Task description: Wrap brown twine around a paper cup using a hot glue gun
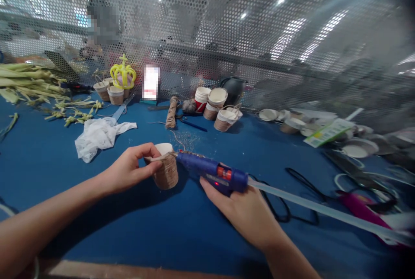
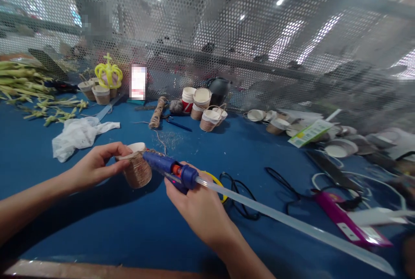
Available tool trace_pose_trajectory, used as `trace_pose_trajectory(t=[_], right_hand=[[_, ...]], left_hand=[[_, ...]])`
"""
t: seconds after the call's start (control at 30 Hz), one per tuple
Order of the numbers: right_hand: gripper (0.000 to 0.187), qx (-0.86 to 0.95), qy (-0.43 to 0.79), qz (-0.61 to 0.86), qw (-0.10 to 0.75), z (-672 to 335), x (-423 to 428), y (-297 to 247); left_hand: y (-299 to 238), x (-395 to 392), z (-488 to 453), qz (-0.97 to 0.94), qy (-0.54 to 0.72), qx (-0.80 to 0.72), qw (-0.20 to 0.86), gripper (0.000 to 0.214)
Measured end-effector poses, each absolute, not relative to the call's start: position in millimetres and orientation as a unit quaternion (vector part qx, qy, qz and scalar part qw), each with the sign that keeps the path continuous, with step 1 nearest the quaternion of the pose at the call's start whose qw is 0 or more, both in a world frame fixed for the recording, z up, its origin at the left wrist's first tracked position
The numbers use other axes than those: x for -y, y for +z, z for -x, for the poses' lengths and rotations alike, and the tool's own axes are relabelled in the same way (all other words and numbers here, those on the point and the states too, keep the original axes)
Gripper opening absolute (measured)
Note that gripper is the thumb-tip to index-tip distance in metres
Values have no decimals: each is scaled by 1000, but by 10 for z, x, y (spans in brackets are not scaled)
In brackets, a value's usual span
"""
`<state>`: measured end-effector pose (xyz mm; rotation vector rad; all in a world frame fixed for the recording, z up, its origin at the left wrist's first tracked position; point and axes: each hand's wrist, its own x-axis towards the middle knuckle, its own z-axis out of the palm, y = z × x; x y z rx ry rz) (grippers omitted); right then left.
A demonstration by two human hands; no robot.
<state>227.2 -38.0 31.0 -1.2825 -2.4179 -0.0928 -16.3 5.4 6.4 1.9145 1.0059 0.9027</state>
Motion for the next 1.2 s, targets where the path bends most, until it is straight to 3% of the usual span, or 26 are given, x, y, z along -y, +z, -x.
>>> trace_pose_trajectory(t=[0.23, 0.83, 1.2], right_hand=[[36, 883, -82, 418, 198, -2291, 375, 288], [32, 867, 14, 455, 202, -2409, 401, 149], [21, 807, 81, 523, 262, -2132, 356, 482]], left_hand=[[58, -63, 162, -752, 356, -394, 389, 17], [54, -67, 168, -750, 360, -384, 400, 16], [26, -62, 202, -754, 362, -367, 407, 18]])
